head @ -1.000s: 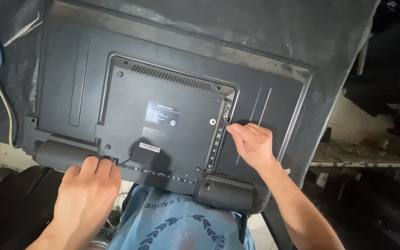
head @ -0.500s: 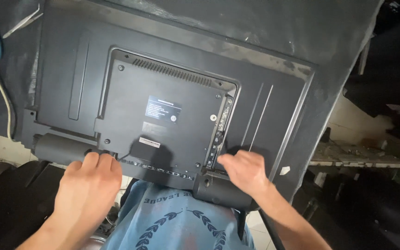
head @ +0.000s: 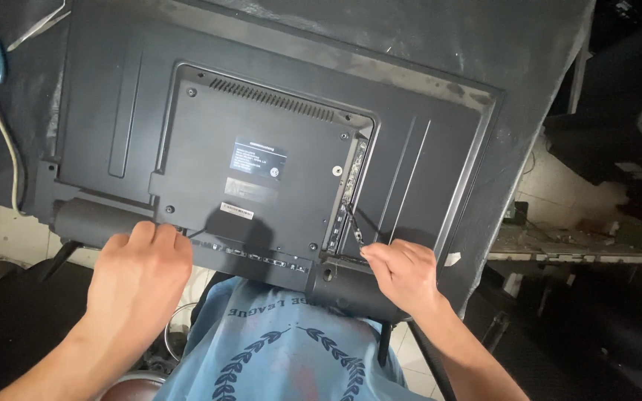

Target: The person uses a screwdriver to remove screws from the back panel of a television. They then detach the stand from the television and place it on the table.

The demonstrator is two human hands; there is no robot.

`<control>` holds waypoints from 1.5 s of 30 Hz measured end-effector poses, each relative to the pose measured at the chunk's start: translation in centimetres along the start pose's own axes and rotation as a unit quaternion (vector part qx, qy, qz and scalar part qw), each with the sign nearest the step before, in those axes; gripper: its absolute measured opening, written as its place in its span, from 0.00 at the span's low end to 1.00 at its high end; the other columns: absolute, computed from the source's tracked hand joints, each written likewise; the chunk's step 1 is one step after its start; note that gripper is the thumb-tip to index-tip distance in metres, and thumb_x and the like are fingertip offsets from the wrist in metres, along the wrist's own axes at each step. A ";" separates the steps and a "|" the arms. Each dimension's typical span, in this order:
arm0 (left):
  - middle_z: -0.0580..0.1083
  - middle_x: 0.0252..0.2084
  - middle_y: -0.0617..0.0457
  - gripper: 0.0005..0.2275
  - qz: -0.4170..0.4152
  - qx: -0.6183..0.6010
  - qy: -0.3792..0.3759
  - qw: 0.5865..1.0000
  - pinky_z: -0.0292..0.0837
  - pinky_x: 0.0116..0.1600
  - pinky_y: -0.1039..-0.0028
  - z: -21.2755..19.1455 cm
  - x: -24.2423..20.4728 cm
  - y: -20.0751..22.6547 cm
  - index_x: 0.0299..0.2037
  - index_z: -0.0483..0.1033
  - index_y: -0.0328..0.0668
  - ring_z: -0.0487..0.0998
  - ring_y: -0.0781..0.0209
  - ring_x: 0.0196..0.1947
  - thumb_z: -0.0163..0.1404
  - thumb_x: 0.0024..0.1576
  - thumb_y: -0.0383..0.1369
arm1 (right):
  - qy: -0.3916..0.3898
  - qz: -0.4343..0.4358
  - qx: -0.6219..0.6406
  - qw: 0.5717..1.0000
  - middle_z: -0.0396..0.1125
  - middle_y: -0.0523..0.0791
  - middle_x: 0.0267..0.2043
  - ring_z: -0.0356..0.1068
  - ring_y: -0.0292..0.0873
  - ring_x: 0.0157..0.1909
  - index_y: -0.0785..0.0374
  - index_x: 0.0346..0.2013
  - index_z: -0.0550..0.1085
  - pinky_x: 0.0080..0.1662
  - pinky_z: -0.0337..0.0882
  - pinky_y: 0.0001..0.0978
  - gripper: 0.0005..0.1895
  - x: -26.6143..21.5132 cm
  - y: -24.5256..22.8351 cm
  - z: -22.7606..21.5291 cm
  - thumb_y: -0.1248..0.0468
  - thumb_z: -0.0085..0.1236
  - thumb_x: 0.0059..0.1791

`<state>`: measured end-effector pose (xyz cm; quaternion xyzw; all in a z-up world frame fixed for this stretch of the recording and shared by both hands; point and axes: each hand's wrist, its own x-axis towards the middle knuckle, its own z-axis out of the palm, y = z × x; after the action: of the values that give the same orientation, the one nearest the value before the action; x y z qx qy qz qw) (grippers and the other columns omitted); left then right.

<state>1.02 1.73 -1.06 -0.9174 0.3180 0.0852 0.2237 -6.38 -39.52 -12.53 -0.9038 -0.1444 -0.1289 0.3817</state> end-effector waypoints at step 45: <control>0.69 0.24 0.59 0.05 -0.072 0.059 -0.009 0.996 0.62 0.30 0.67 -3.7 1.0 1.1 0.28 0.79 0.52 0.74 0.59 0.27 0.61 0.53 0.29 | 0.069 0.006 0.030 0.997 0.72 0.41 0.19 0.71 0.43 0.19 0.59 0.37 0.86 0.24 0.73 0.31 0.01 -1.8 -0.6 0.6 0.66 0.70 0.52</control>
<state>1.22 -1.31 1.55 -0.9221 0.2538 0.0580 0.2861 -8.22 -38.98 -13.12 -0.8818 -0.1160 -0.1846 0.4182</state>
